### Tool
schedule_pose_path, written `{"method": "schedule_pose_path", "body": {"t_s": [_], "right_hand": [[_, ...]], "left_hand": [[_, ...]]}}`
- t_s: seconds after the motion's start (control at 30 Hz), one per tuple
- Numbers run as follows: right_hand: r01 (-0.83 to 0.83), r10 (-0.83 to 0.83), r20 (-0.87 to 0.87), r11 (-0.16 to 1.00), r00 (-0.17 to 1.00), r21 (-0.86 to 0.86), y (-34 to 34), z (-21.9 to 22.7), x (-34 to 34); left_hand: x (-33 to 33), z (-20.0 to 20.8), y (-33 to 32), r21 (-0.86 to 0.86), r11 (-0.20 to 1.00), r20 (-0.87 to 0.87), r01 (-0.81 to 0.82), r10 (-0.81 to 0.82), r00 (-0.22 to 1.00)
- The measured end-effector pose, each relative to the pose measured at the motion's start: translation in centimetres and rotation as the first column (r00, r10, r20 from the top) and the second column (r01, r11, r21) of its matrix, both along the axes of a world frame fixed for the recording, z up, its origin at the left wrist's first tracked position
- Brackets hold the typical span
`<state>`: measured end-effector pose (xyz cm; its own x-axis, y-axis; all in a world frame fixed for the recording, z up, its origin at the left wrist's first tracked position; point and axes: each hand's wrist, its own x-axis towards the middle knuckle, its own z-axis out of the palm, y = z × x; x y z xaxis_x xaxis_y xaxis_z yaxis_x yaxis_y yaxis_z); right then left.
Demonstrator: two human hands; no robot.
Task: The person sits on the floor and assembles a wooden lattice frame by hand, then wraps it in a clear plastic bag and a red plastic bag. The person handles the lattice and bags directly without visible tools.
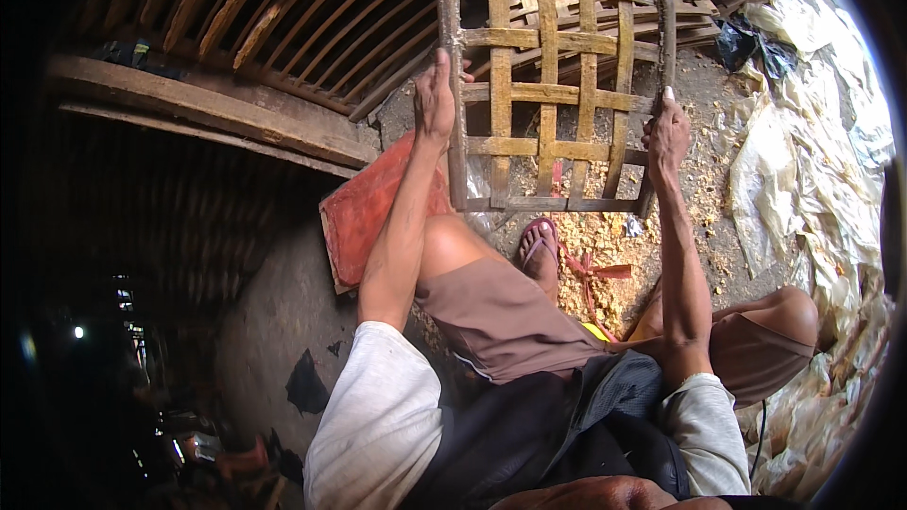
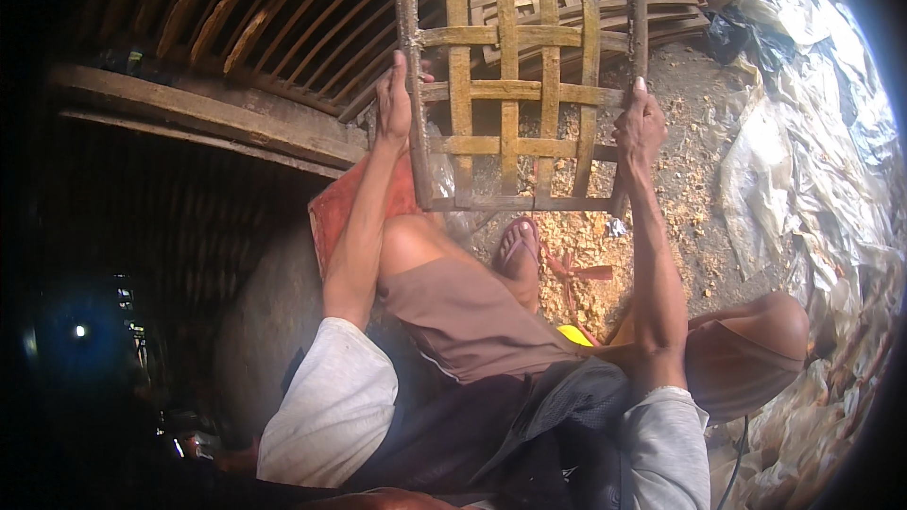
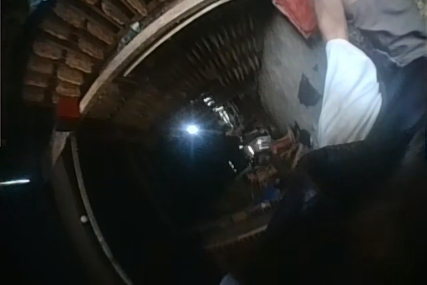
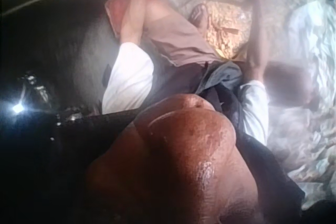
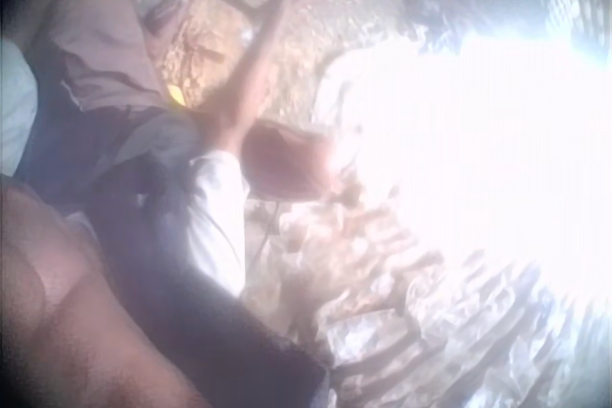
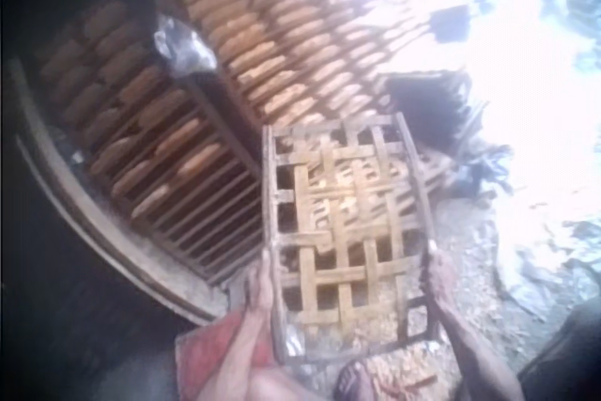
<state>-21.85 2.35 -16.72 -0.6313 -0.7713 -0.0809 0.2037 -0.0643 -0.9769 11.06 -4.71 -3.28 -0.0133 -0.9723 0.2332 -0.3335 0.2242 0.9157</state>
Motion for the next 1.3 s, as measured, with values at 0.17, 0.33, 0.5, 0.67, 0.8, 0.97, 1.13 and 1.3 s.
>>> {"method": "schedule_pose_path", "body": {"t_s": [0.17, 0.33, 0.5, 0.67, 0.8, 0.97, 1.13, 1.3], "right_hand": [[0.032, -0.033, -0.099, 0.999, 0.995, -0.005, -0.5, -1.5, -1.4], [0.06, -0.051, -0.247, 0.998, 0.968, 0.032, -0.6, -1.9, -3.5], [0.041, -0.035, -0.242, 0.999, 0.97, 0.021, -0.3, -1.1, -2.9], [0.033, -0.038, -0.253, 0.999, 0.967, -0.025, 0.1, -0.2, -1.7], [0.016, -0.031, -0.243, 0.998, 0.97, -0.061, 0.1, 0.4, -1.8], [0.0, -0.008, -0.262, 1.0, 0.965, -0.029, 0.3, 0.4, -2.0], [-0.002, 0.0, -0.249, 1.0, 0.968, -0.008, 0.3, 0.4, -1.3], [0.017, -0.011, -0.283, 1.0, 0.959, 0.019, 0.2, -0.3, -2.5]], "left_hand": [[0.7, -1.1, -0.8, 0.055, 0.985, -0.006, 0.164, -0.164, 0.986], [-0.5, 0.6, 0.9, 0.14, 0.947, -0.006, 0.287, -0.289, 0.957], [-0.6, 0.1, 0.8, 0.109, 0.988, 0.149, 0.113, -0.129, 0.98], [-1.8, -0.1, 0.6, 0.05, 0.999, 0.023, -0.015, 0.014, 1.0], [0.5, -0.2, 0.0, 0.117, 0.992, 0.08, 0.046, -0.056, 0.995], [0.3, 0.6, 0.9, 0.268, 0.953, -0.369, 0.143, -0.036, 0.929], [1.3, 0.2, 0.4, 0.149, 0.979, -0.24, 0.142, -0.103, 0.965], [1.8, 0.1, 0.9, 0.214, 0.92, -0.229, 0.33, -0.281, 0.932]]}}
